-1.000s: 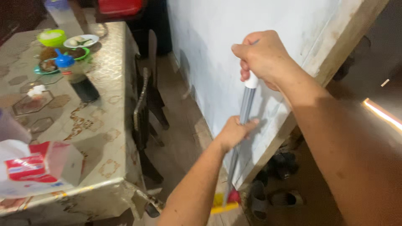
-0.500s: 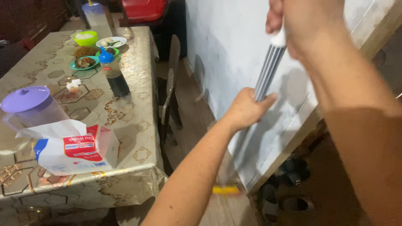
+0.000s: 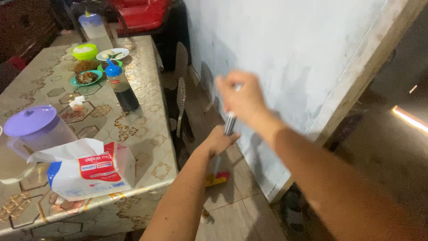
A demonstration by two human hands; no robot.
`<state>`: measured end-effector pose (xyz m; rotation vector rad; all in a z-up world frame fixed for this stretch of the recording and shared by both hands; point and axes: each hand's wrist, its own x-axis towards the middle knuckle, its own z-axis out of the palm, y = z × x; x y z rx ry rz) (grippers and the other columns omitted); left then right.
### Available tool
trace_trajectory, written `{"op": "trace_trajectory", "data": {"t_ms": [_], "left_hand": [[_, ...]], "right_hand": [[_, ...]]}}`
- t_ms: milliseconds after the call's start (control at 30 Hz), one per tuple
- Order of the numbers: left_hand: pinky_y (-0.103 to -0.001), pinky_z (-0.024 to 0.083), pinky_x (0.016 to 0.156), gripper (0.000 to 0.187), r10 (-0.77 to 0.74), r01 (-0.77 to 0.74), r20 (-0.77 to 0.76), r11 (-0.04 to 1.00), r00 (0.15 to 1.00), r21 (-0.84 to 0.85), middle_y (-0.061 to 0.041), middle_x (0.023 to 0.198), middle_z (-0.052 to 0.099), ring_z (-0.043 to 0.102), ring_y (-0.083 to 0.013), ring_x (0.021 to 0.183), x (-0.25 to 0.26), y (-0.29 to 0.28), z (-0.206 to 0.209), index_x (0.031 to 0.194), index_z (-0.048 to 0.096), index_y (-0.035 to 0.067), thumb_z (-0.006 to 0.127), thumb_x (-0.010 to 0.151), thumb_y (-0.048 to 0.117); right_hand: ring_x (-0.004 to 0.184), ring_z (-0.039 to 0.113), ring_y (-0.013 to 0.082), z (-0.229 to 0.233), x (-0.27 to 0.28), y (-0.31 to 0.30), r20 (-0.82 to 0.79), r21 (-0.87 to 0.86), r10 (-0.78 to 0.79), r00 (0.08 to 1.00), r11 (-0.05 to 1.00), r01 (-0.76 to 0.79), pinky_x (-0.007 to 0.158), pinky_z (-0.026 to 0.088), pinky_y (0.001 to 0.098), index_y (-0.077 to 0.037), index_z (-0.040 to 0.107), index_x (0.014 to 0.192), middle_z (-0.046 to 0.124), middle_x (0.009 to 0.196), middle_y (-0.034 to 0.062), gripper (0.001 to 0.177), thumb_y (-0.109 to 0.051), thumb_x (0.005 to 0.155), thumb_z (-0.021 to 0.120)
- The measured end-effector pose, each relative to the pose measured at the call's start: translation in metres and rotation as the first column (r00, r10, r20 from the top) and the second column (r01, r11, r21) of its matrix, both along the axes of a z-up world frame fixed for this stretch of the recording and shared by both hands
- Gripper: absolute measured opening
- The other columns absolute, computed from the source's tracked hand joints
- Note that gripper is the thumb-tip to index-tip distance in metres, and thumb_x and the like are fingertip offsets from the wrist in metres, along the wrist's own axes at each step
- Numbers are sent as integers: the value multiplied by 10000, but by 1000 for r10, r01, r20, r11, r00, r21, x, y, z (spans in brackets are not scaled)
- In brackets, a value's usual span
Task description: The person sweeps the tiled floor with a broom around a dining table and chairs, then wipes the table surface with a cloth. The person handles the broom and cloth while moving around the room.
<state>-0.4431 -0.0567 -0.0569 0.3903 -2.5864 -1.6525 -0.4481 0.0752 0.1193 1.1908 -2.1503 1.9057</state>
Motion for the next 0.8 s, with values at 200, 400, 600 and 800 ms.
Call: {"op": "trace_trajectory", "data": {"t_ms": [200, 400, 600, 800], "left_hand": [[-414, 540, 736, 417, -149, 108, -161, 965, 976, -239, -151, 785, 679, 620, -229, 735, -36, -7, 69, 840, 701, -39, 724, 947, 363], [-404, 543, 799, 277, -153, 117, -122, 959, 981, -258, -137, 901, 741, 677, -253, 836, -61, -47, 55, 1014, 706, 27, 664, 933, 289], [-385, 504, 940, 345, -128, 83, -137, 953, 982, -291, -114, 1185, 690, 641, -243, 1098, -102, -126, -7, 1274, 598, 58, 615, 960, 200], [-372, 525, 878, 328, 48, -52, -29, 987, 998, -154, -110, 1099, 720, 656, -220, 1007, -123, -171, -57, 1201, 657, 47, 640, 951, 259]], "right_hand": [[475, 581, 92, 57, -37, 12, -167, -167, 120, 979, 975, -148, 423, 473, 270, -75, 524, 755, 585, 592, 25, 362, -244, 1042, 663], [513, 608, 71, 23, -28, -22, -121, -237, 13, 993, 971, -41, 420, 470, 241, -74, 526, 749, 582, 641, 3, 351, -253, 1008, 681], [632, 543, 76, -60, -81, -73, -151, -171, 33, 988, 983, -59, 564, 459, 256, -65, 552, 764, 568, 664, -6, 351, -261, 1014, 701], [614, 475, 111, -96, -113, -128, -41, 30, 121, 992, 992, -120, 567, 425, 302, -57, 537, 752, 552, 639, 12, 337, -245, 976, 703]]}}
